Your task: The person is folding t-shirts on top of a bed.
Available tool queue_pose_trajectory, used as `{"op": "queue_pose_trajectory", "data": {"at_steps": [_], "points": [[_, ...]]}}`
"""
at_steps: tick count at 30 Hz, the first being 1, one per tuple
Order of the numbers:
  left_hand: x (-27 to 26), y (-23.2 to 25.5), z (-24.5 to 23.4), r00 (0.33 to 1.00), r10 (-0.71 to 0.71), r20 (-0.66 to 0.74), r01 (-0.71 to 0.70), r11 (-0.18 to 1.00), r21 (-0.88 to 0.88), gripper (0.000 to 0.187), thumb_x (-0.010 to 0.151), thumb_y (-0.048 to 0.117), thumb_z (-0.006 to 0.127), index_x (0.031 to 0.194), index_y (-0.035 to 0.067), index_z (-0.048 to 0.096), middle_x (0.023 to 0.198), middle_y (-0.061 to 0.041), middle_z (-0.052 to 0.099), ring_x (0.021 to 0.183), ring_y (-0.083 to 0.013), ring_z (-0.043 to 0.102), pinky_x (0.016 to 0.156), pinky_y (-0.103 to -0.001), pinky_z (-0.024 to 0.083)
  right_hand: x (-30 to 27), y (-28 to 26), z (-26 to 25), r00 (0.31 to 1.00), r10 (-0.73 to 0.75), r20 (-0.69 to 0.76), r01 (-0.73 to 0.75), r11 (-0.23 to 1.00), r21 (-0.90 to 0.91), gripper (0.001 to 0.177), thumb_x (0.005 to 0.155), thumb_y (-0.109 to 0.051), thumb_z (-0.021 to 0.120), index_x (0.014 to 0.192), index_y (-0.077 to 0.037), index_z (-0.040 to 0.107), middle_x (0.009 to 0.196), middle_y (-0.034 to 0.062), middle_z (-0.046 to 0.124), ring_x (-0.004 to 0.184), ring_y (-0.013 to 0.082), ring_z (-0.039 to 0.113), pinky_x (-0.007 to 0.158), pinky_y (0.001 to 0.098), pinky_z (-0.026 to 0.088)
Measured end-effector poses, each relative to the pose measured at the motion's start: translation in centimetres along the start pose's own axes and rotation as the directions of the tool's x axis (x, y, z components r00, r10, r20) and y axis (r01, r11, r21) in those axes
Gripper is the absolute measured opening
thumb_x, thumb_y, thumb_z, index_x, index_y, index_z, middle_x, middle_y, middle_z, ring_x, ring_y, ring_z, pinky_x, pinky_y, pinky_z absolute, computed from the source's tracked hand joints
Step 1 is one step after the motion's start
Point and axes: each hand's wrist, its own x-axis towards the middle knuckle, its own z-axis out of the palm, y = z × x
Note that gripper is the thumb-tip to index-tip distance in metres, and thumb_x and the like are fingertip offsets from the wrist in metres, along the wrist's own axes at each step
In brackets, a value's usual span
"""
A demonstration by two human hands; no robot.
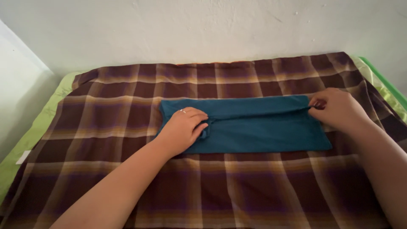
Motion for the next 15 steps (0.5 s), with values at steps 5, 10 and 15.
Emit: {"op": "queue_pose_trajectory", "data": {"at_steps": [5,10,15], "points": [[0.0,-0.7,0.1,0.999,-0.054,-0.001,0.053,0.997,-0.052,0.017,0.094,0.015,0.068,0.103,0.001,0.074,0.109,-0.013,0.075,0.106,-0.0325,0.066,0.093,-0.042,0.052,0.3,0.6,0.6,0.999,-0.045,-0.001,0.045,0.999,-0.023,0.032,0.076,-0.030,0.079,0.101,-0.011,0.080,0.107,0.0103,0.074,0.100,0.0268,0.072,0.090,0.0408,0.058],[-0.2,-0.7,-0.3,0.998,-0.034,0.043,0.038,0.996,-0.086,0.016,0.095,0.016,0.067,0.101,0.003,0.073,0.106,-0.012,0.074,0.107,-0.0324,0.067,0.094,-0.044,0.051,0.4,-0.5,1.4,0.971,0.157,0.179,-0.148,0.987,-0.066,0.040,0.093,-0.041,0.063,0.114,-0.010,0.076,0.107,0.0194,0.077,0.091,0.0335,0.076,0.088,0.0451,0.062],[0.1,0.8,-0.6,0.993,-0.107,0.045,0.104,0.993,0.058,0.026,0.102,0.027,0.058,0.113,0.006,0.069,0.115,-0.011,0.071,0.114,-0.0320,0.065,0.108,-0.049,0.042,-1.4,-4.3,1.7,0.983,0.176,0.044,-0.163,0.962,-0.218,0.062,0.103,-0.054,0.047,0.129,0.001,0.059,0.111,0.0275,0.071,0.096,0.0425,0.072,0.080,0.0528,0.060]]}}
